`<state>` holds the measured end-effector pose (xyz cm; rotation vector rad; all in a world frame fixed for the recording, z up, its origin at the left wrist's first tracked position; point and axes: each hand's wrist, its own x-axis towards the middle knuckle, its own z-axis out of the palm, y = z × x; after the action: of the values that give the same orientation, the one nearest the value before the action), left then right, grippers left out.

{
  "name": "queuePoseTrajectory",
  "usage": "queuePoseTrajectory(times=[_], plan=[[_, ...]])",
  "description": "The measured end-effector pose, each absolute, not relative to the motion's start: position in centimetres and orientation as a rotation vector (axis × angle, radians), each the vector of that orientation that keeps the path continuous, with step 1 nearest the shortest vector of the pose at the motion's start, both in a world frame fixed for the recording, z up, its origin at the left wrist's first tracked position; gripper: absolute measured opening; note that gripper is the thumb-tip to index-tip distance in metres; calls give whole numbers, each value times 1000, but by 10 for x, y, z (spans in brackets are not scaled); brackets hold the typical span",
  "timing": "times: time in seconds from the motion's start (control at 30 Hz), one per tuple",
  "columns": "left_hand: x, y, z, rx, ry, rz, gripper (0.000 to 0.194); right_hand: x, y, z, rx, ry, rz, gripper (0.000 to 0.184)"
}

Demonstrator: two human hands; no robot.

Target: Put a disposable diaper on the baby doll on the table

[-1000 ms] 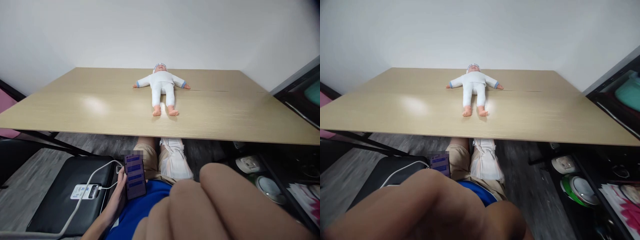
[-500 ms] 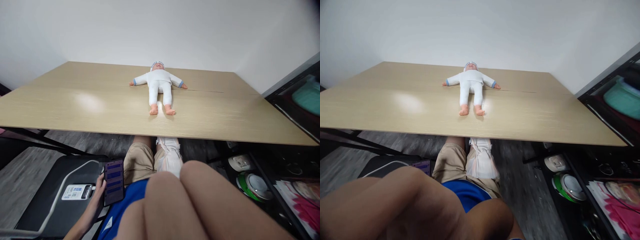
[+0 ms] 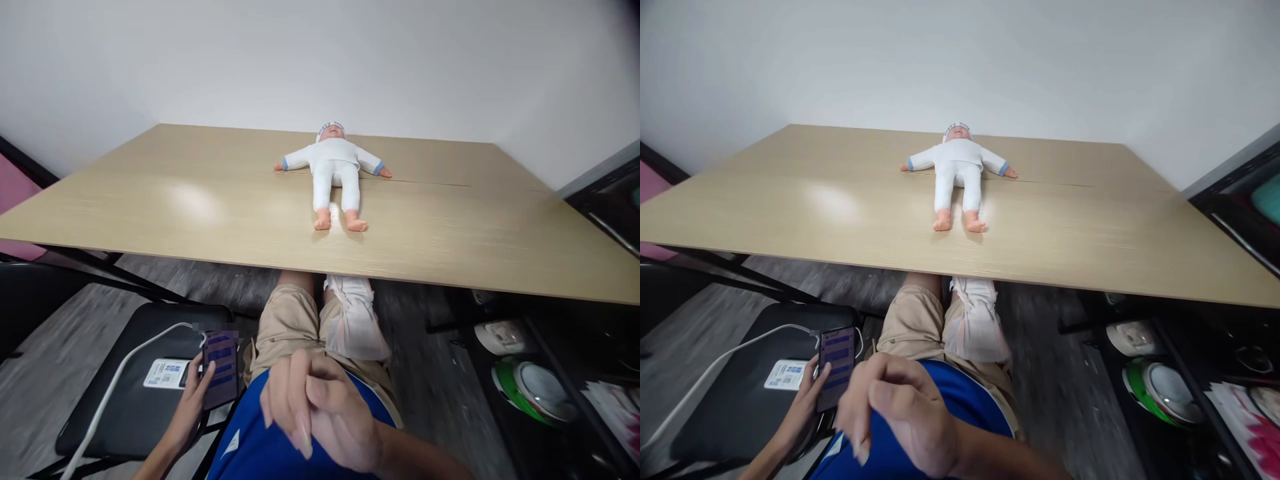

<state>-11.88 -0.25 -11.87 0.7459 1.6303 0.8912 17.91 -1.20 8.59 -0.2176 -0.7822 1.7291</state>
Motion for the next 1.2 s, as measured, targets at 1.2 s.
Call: queuePoseTrajectory(times=[1.2], plan=[[-26,-31,-8,800,1059,811,101,209,-31,-16,-851,-648,1737,37]])
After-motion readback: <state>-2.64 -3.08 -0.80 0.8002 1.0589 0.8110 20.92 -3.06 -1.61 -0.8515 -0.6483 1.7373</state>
